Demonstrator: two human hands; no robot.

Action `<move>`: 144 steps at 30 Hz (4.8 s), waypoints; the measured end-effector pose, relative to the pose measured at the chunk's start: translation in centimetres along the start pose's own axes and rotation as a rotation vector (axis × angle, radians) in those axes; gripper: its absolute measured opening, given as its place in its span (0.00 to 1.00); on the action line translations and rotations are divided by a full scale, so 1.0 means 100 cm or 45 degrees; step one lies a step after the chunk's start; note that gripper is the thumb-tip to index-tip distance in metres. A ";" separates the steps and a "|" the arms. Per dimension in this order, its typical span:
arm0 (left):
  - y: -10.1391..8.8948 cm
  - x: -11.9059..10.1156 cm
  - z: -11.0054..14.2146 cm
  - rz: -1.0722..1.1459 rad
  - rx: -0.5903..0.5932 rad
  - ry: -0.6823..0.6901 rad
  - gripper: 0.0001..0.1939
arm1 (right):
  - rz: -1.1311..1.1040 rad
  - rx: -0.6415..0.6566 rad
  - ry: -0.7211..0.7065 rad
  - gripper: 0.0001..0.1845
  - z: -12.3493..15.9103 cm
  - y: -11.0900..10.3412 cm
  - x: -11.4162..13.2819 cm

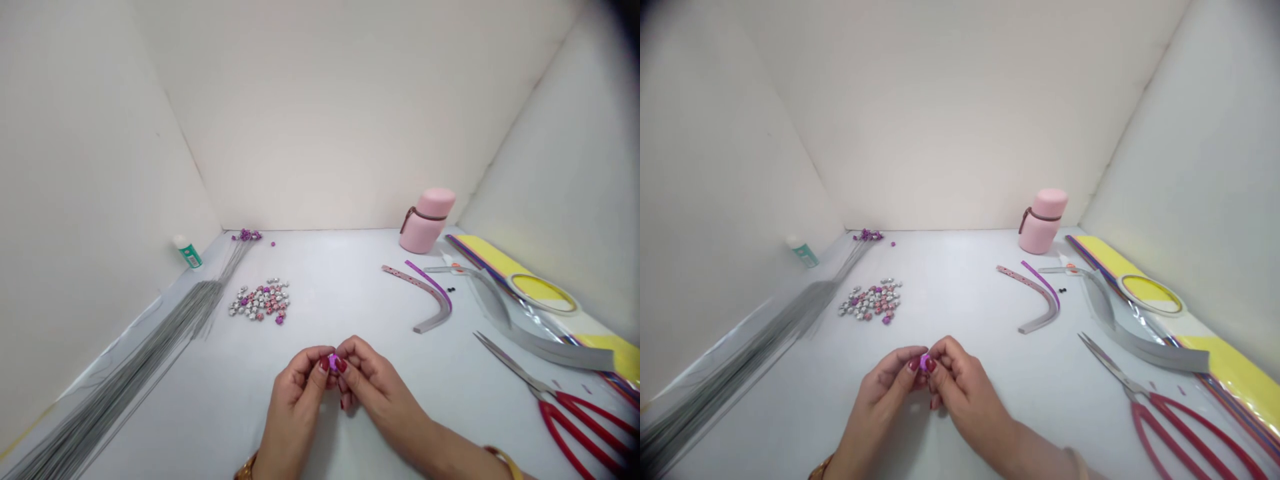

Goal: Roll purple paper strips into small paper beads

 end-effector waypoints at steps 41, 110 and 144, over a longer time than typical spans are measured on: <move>-0.010 -0.025 0.004 -1.272 0.208 0.868 0.10 | 0.759 -0.182 -0.334 0.14 0.005 -0.008 0.012; -0.010 -0.020 0.000 -0.715 0.064 0.475 0.06 | 0.192 -0.142 -0.122 0.11 0.003 -0.011 0.013; -0.006 -0.030 0.003 -0.914 0.159 0.705 0.07 | 0.331 -0.113 -0.148 0.12 0.005 -0.011 0.017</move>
Point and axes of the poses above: each hand's wrist, its own z-axis away from the middle knuckle, its own y-axis out of the palm, x = y × z, the point moved 4 cm from there along -z, towards the middle knuckle, and after that the axes turned 9 degrees about y, right-handed, at the moved point
